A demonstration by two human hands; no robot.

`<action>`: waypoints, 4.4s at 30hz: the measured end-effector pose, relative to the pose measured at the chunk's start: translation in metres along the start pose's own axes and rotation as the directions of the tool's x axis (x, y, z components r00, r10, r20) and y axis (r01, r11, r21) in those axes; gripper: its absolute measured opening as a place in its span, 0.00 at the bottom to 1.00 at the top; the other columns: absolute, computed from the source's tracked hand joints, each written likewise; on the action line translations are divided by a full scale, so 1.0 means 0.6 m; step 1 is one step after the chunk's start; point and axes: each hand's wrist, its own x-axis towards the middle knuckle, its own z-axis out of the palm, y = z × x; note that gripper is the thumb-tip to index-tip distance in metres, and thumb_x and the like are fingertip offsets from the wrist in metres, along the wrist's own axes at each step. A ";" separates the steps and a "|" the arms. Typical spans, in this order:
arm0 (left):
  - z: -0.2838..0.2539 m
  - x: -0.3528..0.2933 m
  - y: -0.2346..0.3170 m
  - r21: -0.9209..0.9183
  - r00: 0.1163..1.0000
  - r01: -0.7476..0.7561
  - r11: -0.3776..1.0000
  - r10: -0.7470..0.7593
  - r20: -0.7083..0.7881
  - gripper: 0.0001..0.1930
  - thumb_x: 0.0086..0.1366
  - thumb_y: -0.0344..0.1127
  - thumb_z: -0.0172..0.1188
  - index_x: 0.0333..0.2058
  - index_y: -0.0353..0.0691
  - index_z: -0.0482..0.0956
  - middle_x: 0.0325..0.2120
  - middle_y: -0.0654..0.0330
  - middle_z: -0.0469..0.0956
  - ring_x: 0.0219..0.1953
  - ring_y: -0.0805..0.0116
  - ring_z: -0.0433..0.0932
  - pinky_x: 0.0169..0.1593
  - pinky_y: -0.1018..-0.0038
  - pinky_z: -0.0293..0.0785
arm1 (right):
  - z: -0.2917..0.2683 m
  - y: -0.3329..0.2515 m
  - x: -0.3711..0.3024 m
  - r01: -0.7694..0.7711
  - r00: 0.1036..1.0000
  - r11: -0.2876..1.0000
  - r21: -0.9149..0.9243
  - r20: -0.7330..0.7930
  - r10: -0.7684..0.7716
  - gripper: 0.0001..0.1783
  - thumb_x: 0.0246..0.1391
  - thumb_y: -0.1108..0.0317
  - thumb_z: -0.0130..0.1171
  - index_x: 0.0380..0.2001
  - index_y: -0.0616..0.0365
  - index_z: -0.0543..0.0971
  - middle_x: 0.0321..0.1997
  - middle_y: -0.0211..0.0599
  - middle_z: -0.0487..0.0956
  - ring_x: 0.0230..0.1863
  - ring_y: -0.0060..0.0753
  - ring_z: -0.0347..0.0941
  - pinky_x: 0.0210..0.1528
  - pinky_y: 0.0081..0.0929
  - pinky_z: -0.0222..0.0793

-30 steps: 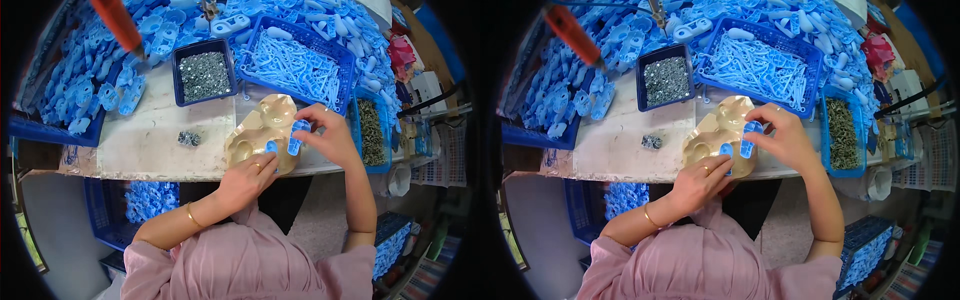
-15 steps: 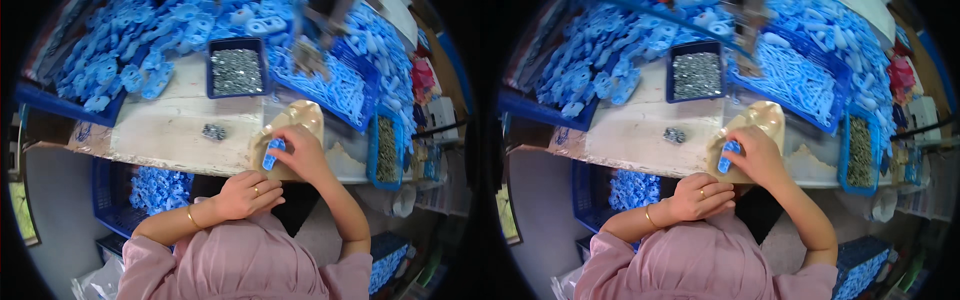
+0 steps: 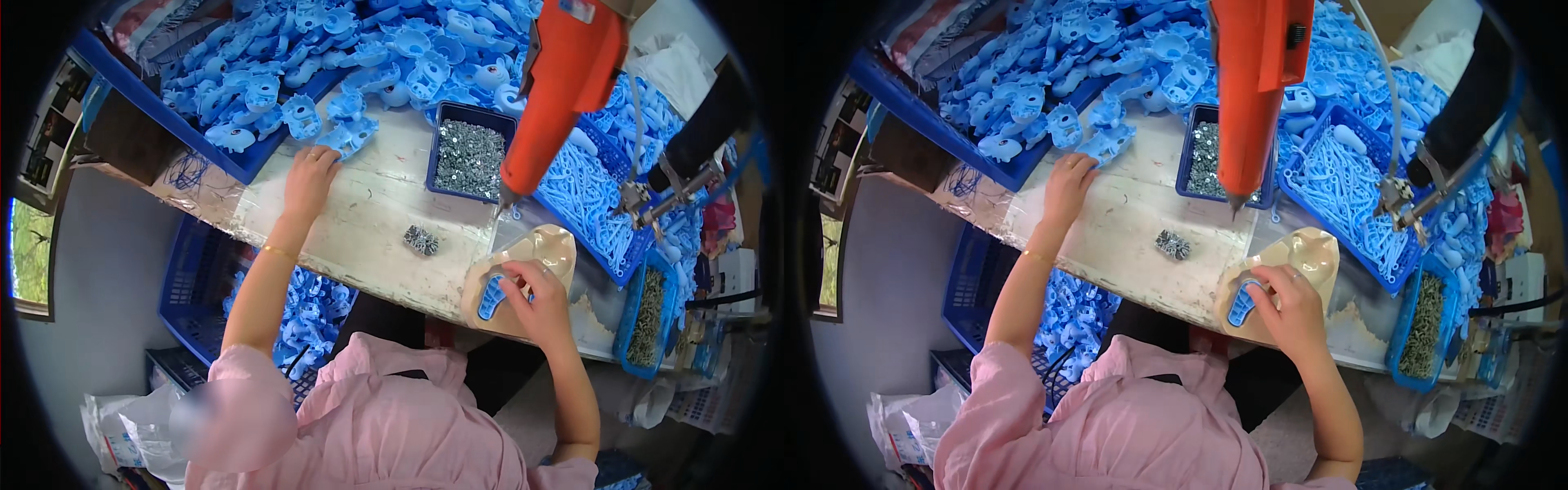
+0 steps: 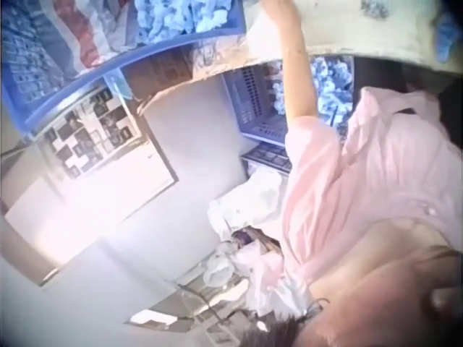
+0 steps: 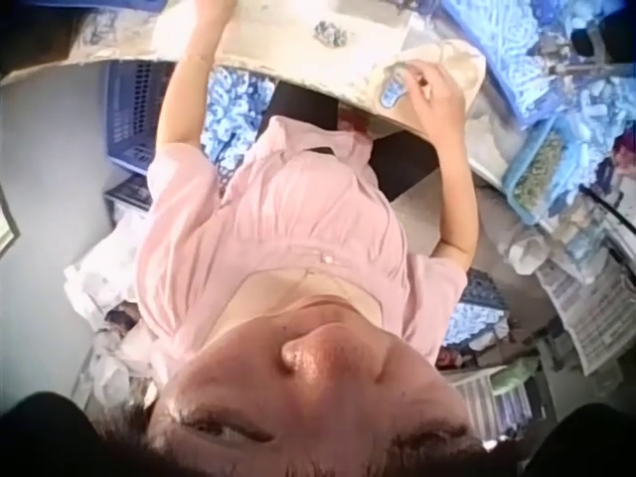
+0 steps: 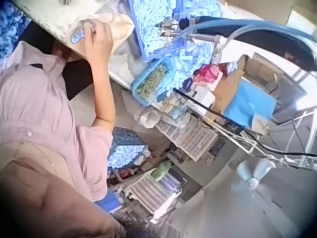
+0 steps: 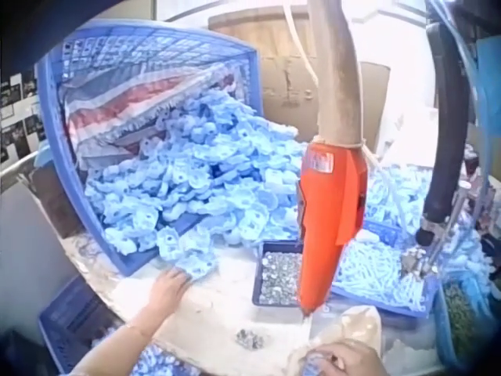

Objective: Assembling plastic toy components using a pneumatic screwdriver and manual positioning.

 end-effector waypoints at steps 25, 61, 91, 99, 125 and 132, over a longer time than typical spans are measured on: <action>-0.032 -0.087 0.395 -0.648 0.830 -0.414 0.639 0.557 0.019 0.26 0.48 0.33 0.73 0.50 0.47 0.79 0.52 0.56 0.75 0.52 0.51 0.77 0.52 0.60 0.75 | -0.039 -0.018 -0.039 0.137 0.981 0.975 -0.176 -0.115 -0.158 0.13 0.50 0.74 0.67 0.41 0.57 0.81 0.41 0.37 0.80 0.43 0.43 0.77 0.41 0.36 0.73; -0.018 -0.075 0.440 -0.652 0.839 -0.261 0.712 0.501 0.212 0.29 0.54 0.32 0.70 0.55 0.37 0.72 0.59 0.50 0.70 0.62 0.44 0.67 0.64 0.56 0.66 | -0.191 0.262 0.051 -0.514 0.790 0.786 -0.344 -0.545 0.279 0.17 0.52 0.61 0.68 0.41 0.58 0.79 0.31 0.42 0.84 0.32 0.42 0.81 0.35 0.38 0.74; -0.049 -0.064 0.554 -0.819 0.751 0.569 0.068 0.363 0.552 0.10 0.76 0.34 0.50 0.41 0.32 0.77 0.38 0.58 0.83 0.40 0.75 0.79 0.47 0.76 0.74 | -0.246 0.188 -0.242 -0.542 0.664 0.840 -0.022 -0.624 0.412 0.08 0.58 0.73 0.61 0.40 0.62 0.83 0.34 0.35 0.84 0.36 0.24 0.79 0.38 0.25 0.73; -0.050 -0.082 0.570 -0.799 0.687 0.597 0.073 0.468 0.556 0.13 0.77 0.35 0.50 0.45 0.29 0.77 0.37 0.58 0.81 0.41 0.72 0.80 0.48 0.75 0.76 | -0.310 0.328 -0.273 -0.779 0.624 0.452 -0.436 -0.610 0.488 0.18 0.54 0.54 0.67 0.37 0.60 0.83 0.32 0.41 0.83 0.34 0.43 0.80 0.36 0.36 0.73; -0.039 -0.075 0.554 -0.795 0.687 0.604 0.054 0.471 0.553 0.12 0.76 0.35 0.51 0.44 0.31 0.77 0.35 0.61 0.82 0.39 0.76 0.79 0.46 0.76 0.76 | -0.220 0.164 -0.158 -0.307 0.721 0.548 0.778 -0.186 0.668 0.15 0.63 0.68 0.61 0.51 0.62 0.81 0.44 0.37 0.83 0.41 0.26 0.82 0.46 0.22 0.78; -0.057 -0.052 0.542 -0.795 0.660 0.559 0.236 0.453 0.599 0.11 0.76 0.35 0.52 0.47 0.34 0.77 0.31 0.65 0.77 0.35 0.80 0.73 0.40 0.80 0.69 | -0.144 0.080 -0.120 -0.359 0.865 0.514 0.779 0.072 0.496 0.15 0.61 0.75 0.58 0.51 0.64 0.79 0.50 0.34 0.79 0.49 0.30 0.80 0.53 0.26 0.77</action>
